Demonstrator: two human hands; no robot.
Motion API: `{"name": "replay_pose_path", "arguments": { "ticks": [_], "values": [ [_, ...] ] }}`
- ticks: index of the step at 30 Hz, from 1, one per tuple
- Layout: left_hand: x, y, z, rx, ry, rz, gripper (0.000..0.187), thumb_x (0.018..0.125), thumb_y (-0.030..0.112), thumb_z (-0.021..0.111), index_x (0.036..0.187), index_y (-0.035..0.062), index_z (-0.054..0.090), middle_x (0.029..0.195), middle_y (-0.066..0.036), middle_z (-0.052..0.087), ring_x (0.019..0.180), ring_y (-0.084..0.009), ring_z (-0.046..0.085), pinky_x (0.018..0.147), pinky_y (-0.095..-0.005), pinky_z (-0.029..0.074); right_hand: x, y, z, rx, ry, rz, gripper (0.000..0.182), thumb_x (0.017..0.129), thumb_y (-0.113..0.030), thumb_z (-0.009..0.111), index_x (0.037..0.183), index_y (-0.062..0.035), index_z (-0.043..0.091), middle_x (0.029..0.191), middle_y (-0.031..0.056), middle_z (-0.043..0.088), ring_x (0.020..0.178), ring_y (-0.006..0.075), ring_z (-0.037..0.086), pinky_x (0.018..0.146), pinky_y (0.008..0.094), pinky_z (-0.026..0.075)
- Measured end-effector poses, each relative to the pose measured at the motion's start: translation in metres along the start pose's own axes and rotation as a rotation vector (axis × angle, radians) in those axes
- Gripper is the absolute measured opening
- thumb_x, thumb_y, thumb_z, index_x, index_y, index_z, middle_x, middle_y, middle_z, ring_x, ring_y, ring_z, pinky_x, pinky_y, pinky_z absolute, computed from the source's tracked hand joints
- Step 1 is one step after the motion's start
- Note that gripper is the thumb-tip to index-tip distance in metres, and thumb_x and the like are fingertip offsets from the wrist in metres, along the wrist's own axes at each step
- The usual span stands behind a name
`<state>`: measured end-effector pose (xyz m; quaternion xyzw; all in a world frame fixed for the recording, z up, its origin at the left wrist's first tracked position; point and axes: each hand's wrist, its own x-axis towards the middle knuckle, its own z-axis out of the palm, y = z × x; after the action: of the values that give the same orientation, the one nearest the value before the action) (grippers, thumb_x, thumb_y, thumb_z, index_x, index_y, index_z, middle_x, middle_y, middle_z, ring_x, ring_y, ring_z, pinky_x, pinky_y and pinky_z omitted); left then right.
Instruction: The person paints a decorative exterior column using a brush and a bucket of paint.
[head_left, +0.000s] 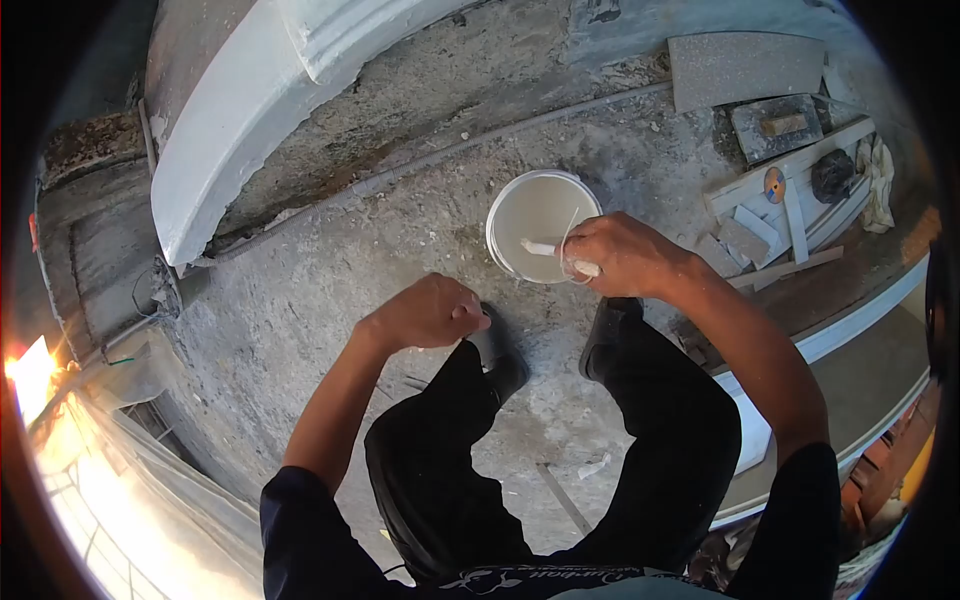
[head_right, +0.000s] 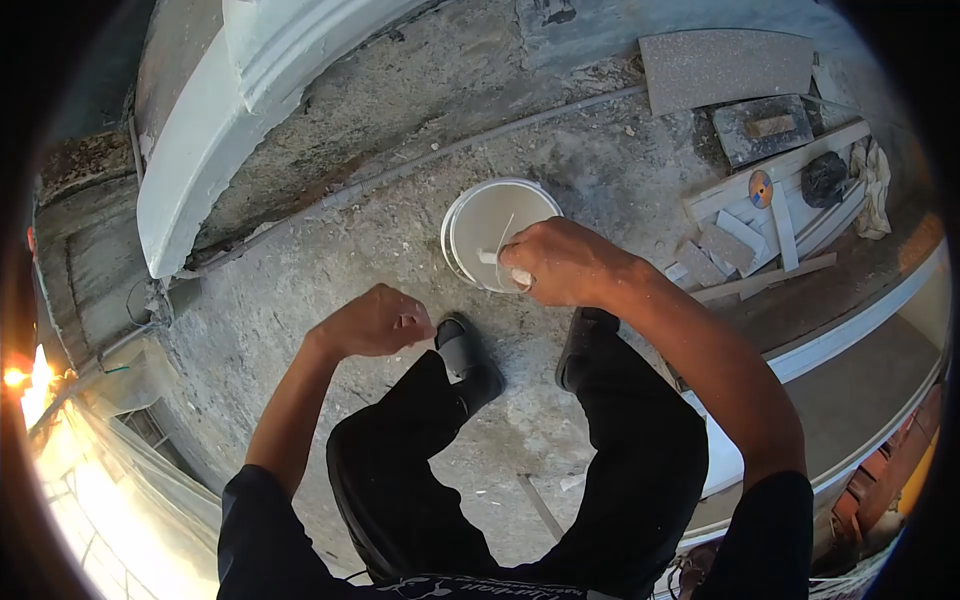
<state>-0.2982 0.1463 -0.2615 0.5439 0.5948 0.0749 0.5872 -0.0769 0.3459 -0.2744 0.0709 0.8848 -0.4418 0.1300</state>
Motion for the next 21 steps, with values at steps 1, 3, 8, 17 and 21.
{"name": "replay_pose_path", "arguments": {
  "ticks": [1, 3, 8, 17, 21],
  "values": [
    [0.022, -0.023, -0.021, 0.099, 0.021, -0.134, 0.022, 0.088, 0.021, 0.065, 0.090, 0.0011, 0.073, 0.073, -0.011, 0.069, 0.067, -0.0211, 0.068, 0.066, -0.0333, 0.053, 0.017, 0.010, 0.009, -0.076, -0.047, -0.055, 0.021, 0.070, 0.000, 0.068, 0.091, -0.0001, 0.070, 0.093, 0.0147, 0.069, 0.084, 0.0316, 0.068, 0.078, 0.0397, 0.055],
    [0.052, -0.060, -0.052, 0.242, 0.137, -0.242, 0.033, 0.086, 0.032, 0.065, 0.090, 0.0003, 0.074, 0.071, -0.010, 0.069, 0.068, -0.0205, 0.068, 0.068, -0.0347, 0.053, 0.043, 0.028, 0.034, -0.221, -0.139, -0.149, 0.025, 0.068, 0.002, 0.066, 0.093, -0.0015, 0.071, 0.089, 0.0146, 0.069, 0.085, 0.0323, 0.067, 0.079, 0.0408, 0.054],
    [0.081, -0.097, -0.069, 0.289, 0.071, -0.390, 0.039, 0.090, 0.037, 0.062, 0.082, 0.0001, 0.072, 0.070, -0.009, 0.070, 0.063, -0.0194, 0.067, 0.063, -0.0353, 0.054, 0.072, 0.053, 0.069, -0.429, -0.223, -0.224, 0.020, 0.068, 0.000, 0.063, 0.087, -0.0011, 0.069, 0.083, 0.0154, 0.067, 0.085, 0.0349, 0.067, 0.076, 0.0434, 0.054],
    [0.097, -0.156, -0.036, 0.738, -0.062, -0.758, 0.036, 0.092, 0.033, 0.059, 0.089, -0.0015, 0.068, 0.074, -0.007, 0.072, 0.067, -0.0184, 0.070, 0.066, -0.0358, 0.057, 0.070, 0.064, 0.102, -0.511, 0.023, -0.291, 0.019, 0.067, -0.002, 0.064, 0.086, -0.0009, 0.068, 0.076, 0.0165, 0.064, 0.077, 0.0357, 0.066, 0.068, 0.0438, 0.053],
    [0.089, -0.146, -0.034, 0.735, -0.013, -0.787, 0.036, 0.092, 0.031, 0.057, 0.095, -0.0035, 0.067, 0.076, -0.008, 0.073, 0.068, -0.0181, 0.071, 0.067, -0.0354, 0.057, 0.065, 0.074, 0.113, -0.347, 0.097, -0.283, 0.021, 0.070, -0.004, 0.065, 0.090, -0.0034, 0.070, 0.078, 0.0191, 0.066, 0.078, 0.0379, 0.066, 0.070, 0.0452, 0.053]
  ]
}}
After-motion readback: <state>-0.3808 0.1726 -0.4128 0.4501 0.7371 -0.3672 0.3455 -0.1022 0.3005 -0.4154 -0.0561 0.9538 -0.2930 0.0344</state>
